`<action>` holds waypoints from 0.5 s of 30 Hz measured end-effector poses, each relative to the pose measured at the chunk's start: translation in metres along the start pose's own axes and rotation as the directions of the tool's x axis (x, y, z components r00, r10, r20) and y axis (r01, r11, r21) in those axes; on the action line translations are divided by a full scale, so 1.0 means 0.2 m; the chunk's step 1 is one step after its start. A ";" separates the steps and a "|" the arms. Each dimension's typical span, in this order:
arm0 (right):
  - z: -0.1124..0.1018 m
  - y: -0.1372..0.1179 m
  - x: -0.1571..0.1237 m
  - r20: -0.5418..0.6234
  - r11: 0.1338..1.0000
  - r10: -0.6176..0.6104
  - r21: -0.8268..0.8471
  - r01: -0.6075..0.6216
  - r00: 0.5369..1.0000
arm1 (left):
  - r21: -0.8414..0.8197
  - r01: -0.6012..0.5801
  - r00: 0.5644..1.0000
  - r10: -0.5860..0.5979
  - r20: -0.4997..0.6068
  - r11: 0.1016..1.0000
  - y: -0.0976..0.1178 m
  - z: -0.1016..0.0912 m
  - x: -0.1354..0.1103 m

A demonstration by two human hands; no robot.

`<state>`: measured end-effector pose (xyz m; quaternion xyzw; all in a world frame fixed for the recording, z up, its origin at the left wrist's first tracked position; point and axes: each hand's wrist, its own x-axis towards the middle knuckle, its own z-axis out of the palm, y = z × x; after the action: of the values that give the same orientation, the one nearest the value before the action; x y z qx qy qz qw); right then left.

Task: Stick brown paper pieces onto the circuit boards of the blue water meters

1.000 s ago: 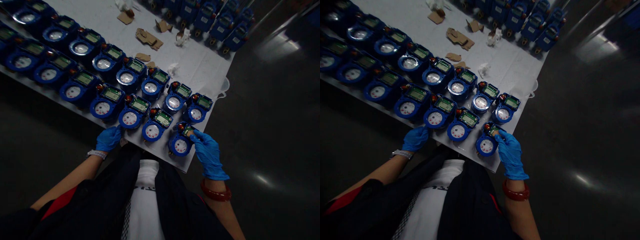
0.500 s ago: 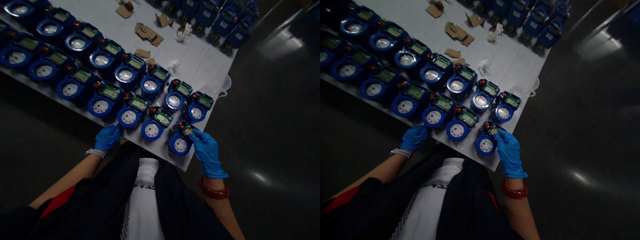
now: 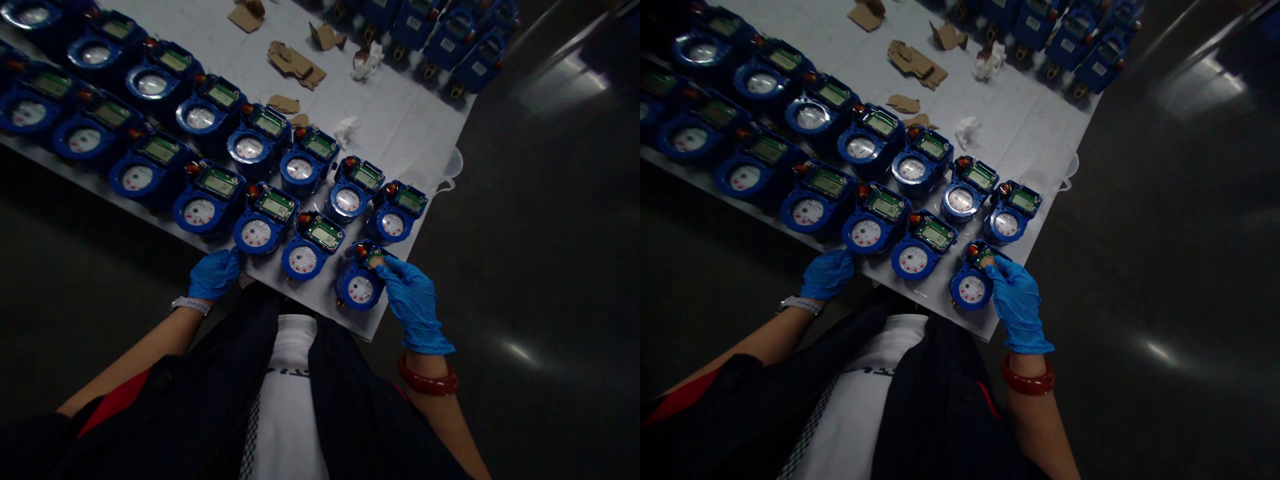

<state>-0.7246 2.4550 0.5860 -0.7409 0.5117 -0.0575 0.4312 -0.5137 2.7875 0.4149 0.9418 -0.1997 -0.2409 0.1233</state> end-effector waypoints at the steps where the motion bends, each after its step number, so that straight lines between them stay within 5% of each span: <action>1: 0.00 0.00 0.00 0.001 1.000 0.001 -0.001 -0.001 1.000 | -0.001 0.003 1.000 -0.003 0.001 1.000 0.00 0.00 0.00; 15: 0.01 0.02 0.01 0.032 1.000 -0.012 0.005 0.012 0.999 | 0.047 -0.005 1.000 0.005 -0.004 0.999 0.00 0.00 0.00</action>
<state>-0.7254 2.4535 0.5805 -0.7438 0.5001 -0.0493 0.4406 -0.5135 2.7865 0.4148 0.9444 -0.2075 -0.2337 0.1022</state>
